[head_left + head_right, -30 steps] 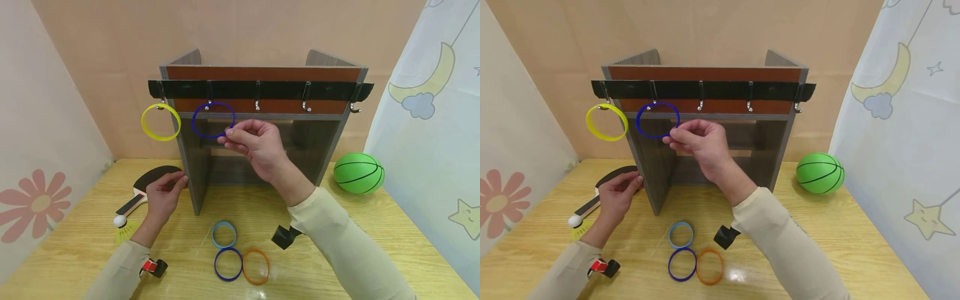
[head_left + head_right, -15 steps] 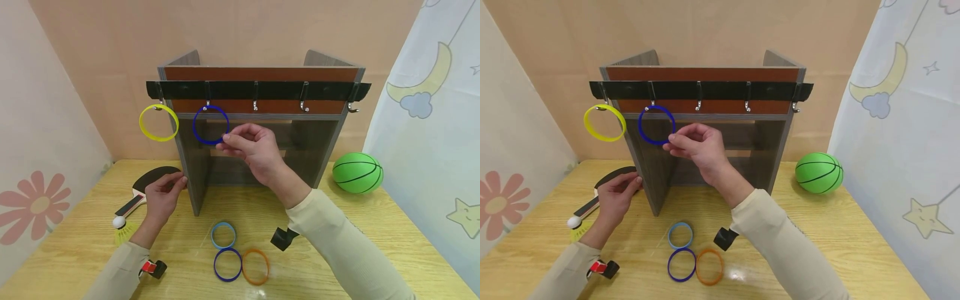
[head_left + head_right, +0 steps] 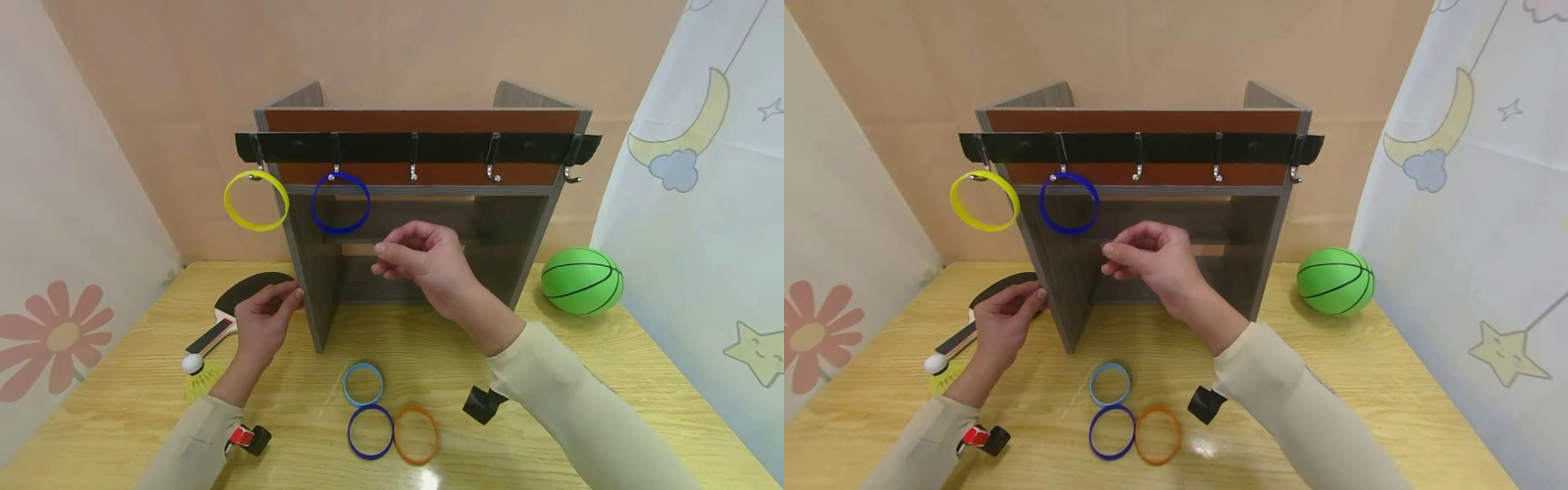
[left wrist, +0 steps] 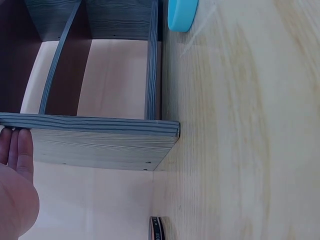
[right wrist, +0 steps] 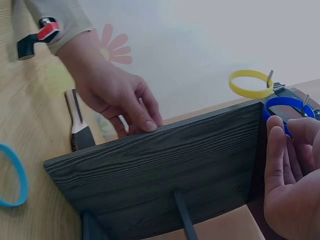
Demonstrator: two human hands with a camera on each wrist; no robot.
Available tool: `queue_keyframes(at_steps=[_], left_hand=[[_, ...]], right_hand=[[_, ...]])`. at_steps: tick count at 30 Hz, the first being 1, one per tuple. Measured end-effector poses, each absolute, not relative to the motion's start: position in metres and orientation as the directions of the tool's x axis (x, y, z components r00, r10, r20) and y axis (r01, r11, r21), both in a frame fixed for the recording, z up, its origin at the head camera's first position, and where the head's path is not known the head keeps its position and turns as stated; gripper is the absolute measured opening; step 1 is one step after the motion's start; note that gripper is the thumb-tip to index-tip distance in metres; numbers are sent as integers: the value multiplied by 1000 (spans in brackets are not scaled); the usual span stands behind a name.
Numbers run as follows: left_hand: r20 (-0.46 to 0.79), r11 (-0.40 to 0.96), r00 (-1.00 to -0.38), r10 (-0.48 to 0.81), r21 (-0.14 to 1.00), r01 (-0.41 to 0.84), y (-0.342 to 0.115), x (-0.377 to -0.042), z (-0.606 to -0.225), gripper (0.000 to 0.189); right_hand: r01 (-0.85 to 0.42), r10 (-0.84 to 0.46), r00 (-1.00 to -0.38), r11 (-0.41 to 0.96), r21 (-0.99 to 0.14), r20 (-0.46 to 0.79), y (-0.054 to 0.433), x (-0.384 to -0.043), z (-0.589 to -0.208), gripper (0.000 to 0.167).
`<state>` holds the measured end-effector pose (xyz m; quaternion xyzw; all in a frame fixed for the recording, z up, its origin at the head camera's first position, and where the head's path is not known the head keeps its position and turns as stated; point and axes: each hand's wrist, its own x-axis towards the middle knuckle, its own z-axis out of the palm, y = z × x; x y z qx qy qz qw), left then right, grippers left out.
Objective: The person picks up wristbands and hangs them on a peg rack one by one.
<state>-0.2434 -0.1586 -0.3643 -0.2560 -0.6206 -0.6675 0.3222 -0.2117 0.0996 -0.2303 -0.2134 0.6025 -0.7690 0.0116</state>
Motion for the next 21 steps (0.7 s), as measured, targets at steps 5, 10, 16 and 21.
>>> queue_keyframes(at_steps=[5, 10, 16, 21], left_hand=[[750, -44, -653, -107, 652, 757, -159, -244, -365, 13], [741, -43, -662, -111, 662, 748, -160, -246, -366, 15], [746, -38, -656, -111, 657, 753, -161, -248, -368, 16], [761, -47, -640, -106, 639, 768, -160, -247, -366, 14]], right_hand=[[-237, -311, -900, -239, -942, 305, 107, -202, -240, 6], [-240, -339, -891, -215, -947, 302, 113, -195, -249, 10], [-256, -373, -885, -108, -961, 278, 121, -188, -260, 13], [-229, -344, -910, -45, -972, 231, 128, -185, -269, 10]])
